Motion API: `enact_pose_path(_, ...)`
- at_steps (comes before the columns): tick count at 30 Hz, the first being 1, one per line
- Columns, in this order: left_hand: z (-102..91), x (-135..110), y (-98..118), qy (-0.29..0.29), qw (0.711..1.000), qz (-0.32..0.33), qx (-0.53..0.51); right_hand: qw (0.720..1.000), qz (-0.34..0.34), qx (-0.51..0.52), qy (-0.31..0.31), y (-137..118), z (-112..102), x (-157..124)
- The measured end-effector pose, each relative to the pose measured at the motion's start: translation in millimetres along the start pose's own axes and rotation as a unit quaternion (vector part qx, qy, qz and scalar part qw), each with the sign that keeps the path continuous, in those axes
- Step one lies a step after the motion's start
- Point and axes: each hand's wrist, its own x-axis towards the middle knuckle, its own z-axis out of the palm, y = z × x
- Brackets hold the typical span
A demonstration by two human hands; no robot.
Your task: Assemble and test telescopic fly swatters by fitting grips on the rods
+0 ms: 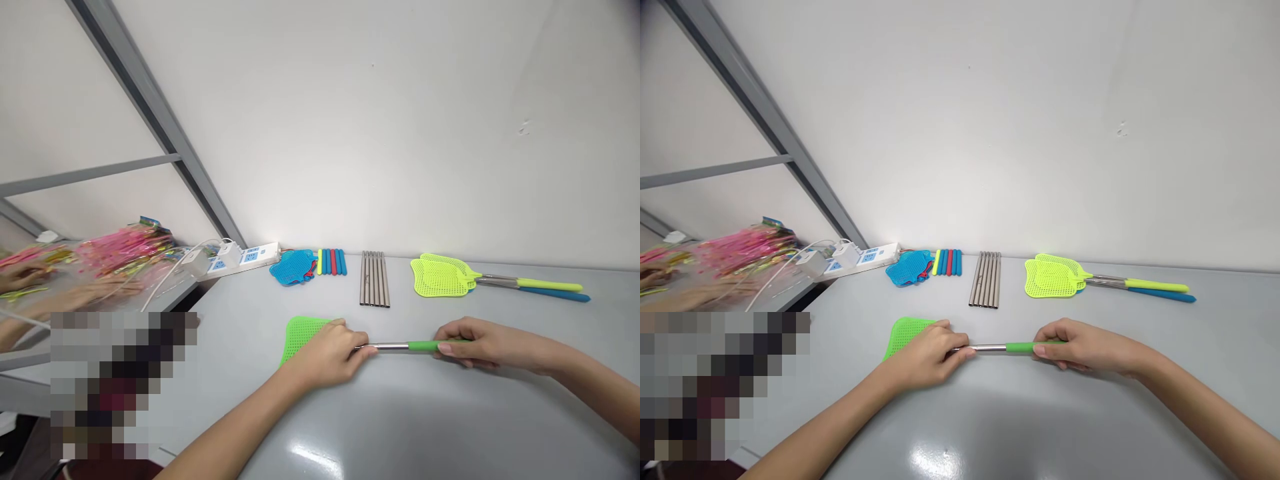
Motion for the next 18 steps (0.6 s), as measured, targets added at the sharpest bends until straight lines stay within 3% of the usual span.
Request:
enact_pose_path(9, 0.4, 0.8, -1.5, -0.01, 1.0, -0.011, -0.018, 1.0, 0.001, 0.002, -0.009, 4.4, -1.8, 2.1)
enact_pose_path(15, 2.4, 0.3, -7.8, -0.015, 0.999, -0.028, -0.029, 0.98, -0.074, -0.125, 0.137, -1.3, 0.3, 3.0)
enact_pose_path(18, 2.5, -0.8, -7.6, -0.024, 0.999, -0.021, -0.016, 0.977, -0.096, -0.134, 0.133, -1.6, 5.0, 4.1)
